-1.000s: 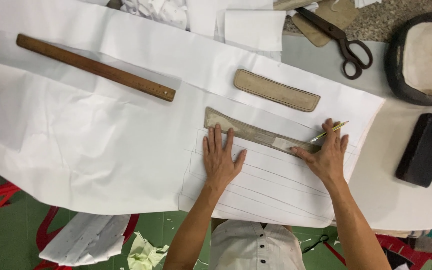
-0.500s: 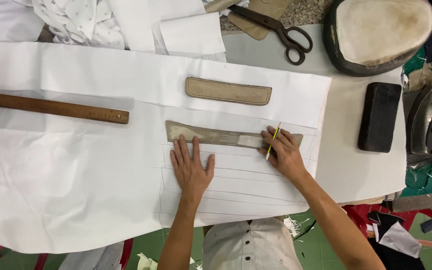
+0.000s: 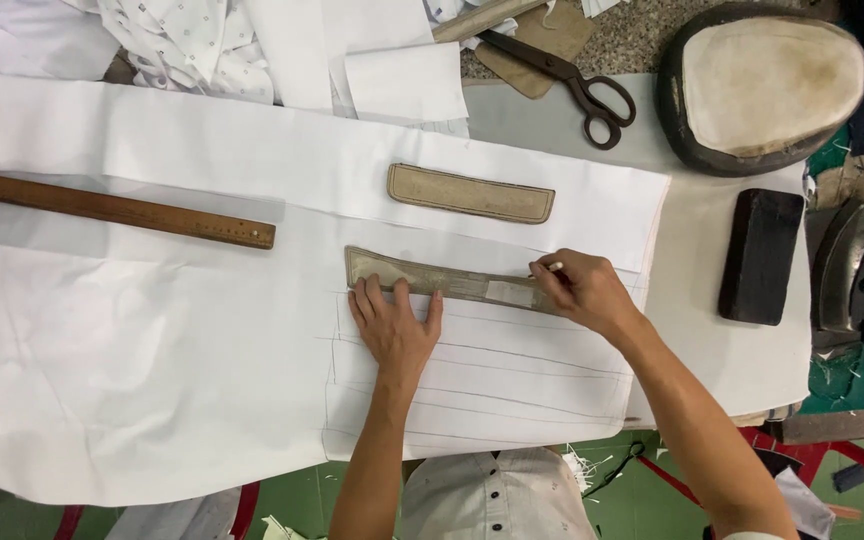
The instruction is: The person uses a pencil and a wooden ruler to draw straight lines on a large sheet of white paper. They also use a curved template to trace and draw curved lines, creating a pattern on the paper.
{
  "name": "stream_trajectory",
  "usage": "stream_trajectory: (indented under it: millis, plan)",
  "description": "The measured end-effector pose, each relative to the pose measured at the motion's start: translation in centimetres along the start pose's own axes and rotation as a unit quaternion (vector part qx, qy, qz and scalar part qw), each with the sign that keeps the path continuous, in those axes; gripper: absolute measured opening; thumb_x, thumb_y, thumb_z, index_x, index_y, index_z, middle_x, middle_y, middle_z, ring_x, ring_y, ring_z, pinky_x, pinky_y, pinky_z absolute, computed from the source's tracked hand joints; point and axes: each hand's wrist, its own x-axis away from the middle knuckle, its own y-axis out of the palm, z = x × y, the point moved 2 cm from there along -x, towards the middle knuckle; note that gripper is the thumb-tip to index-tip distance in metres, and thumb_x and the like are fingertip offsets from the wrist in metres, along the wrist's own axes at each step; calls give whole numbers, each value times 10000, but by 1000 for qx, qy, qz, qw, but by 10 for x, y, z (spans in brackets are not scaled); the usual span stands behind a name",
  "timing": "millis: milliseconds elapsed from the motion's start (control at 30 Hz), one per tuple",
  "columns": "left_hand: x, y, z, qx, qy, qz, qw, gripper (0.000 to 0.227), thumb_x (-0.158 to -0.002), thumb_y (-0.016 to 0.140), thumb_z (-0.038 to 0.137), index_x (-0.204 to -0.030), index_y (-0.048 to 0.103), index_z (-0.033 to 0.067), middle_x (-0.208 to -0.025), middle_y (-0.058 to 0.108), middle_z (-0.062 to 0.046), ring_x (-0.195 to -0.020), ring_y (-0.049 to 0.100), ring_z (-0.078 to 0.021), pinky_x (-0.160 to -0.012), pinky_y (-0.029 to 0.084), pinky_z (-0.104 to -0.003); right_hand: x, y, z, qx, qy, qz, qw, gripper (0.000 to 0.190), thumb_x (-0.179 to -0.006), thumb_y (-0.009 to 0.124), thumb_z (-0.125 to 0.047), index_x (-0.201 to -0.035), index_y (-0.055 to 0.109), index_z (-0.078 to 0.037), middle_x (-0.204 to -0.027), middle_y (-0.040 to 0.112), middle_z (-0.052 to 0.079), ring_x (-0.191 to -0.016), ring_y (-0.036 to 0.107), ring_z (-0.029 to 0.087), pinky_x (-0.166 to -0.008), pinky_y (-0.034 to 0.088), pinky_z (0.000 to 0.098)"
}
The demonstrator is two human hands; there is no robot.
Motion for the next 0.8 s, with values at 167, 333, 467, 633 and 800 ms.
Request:
stream_trajectory:
  millis: [167, 333, 467, 633, 800]
  plan:
    - [-7, 4, -1, 13, -27, -16, 999, 613, -740, 809, 551, -1072, 551, 105, -1246, 398, -162, -1314, 393, -434, -1044, 380, -606, -32, 4, -13, 107, 4, -135, 985, 183, -966, 673, -190, -944, 769, -37, -621, 731, 116, -573, 716, 256, -576, 589, 314]
    - [-18, -12, 3, 33, -54, -16, 998, 782, -675, 872, 444, -1193, 474, 13, -1283, 404, -266, -1294, 418, -486, -1022, 414, -595, -61, 22, -37, 195, -58, -233, 951, 170, -927, 678, -196, -840, 732, -61, -587, 706, 84, -561, 699, 252, -577, 592, 331]
    - [-27, -24, -1, 37, -52, -8, 998, 858, -681, 846, 502, -1205, 457, -55, -1344, 399, -360, -1294, 423, -535, -1021, 423, -613, -115, 98, -81, 192, -145, -319, 917, 163, -887, 682, -182, -774, 684, -65, -576, 684, 118, -575, 701, 298, -574, 578, 395]
    - [-23, -15, -7, 32, -53, -2, 998, 808, -699, 817, 493, -1181, 540, -92, -1357, 409, -401, -1299, 432, -574, -1018, 429, -624, -188, 183, -219, -2, -253, -286, 924, 215, -984, 599, -141, -830, 643, 2, -639, 655, 197, -616, 691, 380, -578, 564, 444]
    - [-19, -7, -8, 35, -52, -31, 998, 772, -747, 758, 498, -1182, 582, -115, -1238, 502, -423, -1284, 462, -592, -1040, 424, -637, -186, 189, -212, -83, -194, -326, 921, 169, -993, 630, -160, -908, 721, -47, -559, 596, 89, -532, 631, 258, -546, 539, 359]
